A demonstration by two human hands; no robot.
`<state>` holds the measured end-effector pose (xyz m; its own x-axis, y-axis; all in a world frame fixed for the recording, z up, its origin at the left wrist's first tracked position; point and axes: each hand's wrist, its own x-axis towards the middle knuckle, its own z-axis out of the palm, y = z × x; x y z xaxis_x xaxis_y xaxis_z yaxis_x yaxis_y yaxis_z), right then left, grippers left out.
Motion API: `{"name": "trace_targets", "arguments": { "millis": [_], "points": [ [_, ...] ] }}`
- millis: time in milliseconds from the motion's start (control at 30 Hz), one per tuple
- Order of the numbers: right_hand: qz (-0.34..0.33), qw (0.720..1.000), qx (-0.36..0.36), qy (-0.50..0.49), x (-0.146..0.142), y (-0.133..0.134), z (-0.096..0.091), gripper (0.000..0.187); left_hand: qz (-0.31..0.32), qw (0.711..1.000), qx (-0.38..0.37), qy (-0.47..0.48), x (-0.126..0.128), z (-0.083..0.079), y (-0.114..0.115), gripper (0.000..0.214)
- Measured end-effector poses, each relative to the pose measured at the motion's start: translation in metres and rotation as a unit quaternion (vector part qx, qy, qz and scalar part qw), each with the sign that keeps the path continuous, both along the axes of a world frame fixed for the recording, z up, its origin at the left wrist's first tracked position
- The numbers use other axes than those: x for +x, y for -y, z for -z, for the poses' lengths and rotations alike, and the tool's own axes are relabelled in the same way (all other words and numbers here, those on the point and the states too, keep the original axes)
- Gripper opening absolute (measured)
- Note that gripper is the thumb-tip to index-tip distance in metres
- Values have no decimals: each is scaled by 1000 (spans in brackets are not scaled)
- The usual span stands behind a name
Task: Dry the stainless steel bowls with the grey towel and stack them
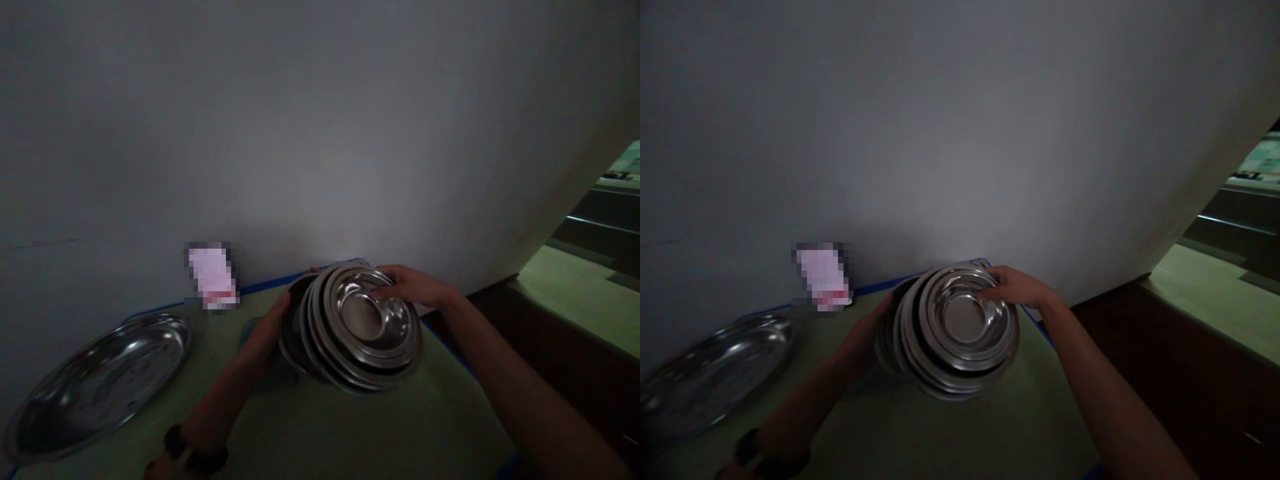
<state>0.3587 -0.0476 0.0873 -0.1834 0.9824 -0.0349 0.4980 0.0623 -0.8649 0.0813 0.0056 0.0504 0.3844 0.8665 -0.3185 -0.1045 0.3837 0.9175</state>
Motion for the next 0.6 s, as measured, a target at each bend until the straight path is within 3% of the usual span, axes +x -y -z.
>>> {"name": "trace_targets", "arguments": {
  "millis": [133,300,367,467,533,600],
  "points": [
    [57,994,53,82,-21,-15,-7,42,-15,1000,-10,-19,-5,1,-2,46],
    [137,976,92,141,-34,-19,-10,36,-38,997,-37,49,0,1,-3,46],
    [133,982,79,107,-40,-18,-9,46,-51,995,-44,75,3,0,-1,45],
    [89,993,52,56,-49,-18,-3,57,-16,993,-56,105,3,-4,4,54],
    [61,995,52,67,-51,-19,2,53,24,990,-82,116,0,-9,7,64],
    [58,993,54,91,-50,-19,6,43,53,986,-103,122,-1,-14,11,60]
  ]
}}
